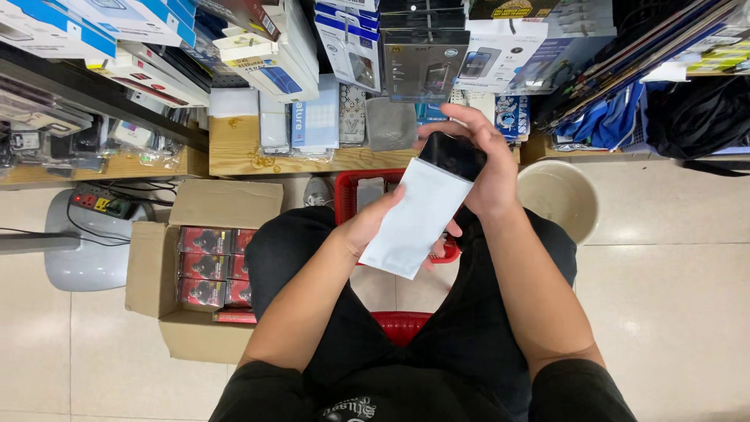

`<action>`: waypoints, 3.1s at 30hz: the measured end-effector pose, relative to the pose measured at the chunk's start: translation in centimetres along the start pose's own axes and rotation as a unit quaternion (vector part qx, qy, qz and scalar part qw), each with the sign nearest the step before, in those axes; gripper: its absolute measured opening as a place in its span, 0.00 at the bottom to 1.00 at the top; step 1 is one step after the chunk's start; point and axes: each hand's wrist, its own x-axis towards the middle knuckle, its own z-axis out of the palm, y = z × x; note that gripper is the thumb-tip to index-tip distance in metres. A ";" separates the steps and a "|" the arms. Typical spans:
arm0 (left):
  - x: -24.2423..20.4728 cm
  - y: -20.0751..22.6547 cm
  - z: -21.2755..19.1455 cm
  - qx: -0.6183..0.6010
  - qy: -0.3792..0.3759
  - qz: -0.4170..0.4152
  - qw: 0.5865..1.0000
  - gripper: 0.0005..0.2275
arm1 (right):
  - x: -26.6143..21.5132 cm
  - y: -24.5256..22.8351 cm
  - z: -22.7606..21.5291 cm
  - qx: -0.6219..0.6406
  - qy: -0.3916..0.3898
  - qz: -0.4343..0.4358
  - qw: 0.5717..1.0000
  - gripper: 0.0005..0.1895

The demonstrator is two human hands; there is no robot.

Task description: The person takes screen protectors out of their packaging, looks at them while turning them over, and then places them into a red plastic basket.

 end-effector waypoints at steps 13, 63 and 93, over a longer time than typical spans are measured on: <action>0.4 -0.3 -4.4 0.011 -0.150 -0.170 0.974 0.31 | 1.9 -6.6 -1.0 0.213 0.132 -0.004 0.968 0.30; 1.0 0.0 -2.5 -0.078 -0.004 0.067 0.995 0.33 | 1.3 1.6 0.1 -0.141 0.033 -0.064 0.987 0.27; 0.3 0.7 -4.0 -0.108 0.012 0.208 0.972 0.25 | -0.1 1.1 1.2 -0.620 -0.127 -0.335 0.698 0.36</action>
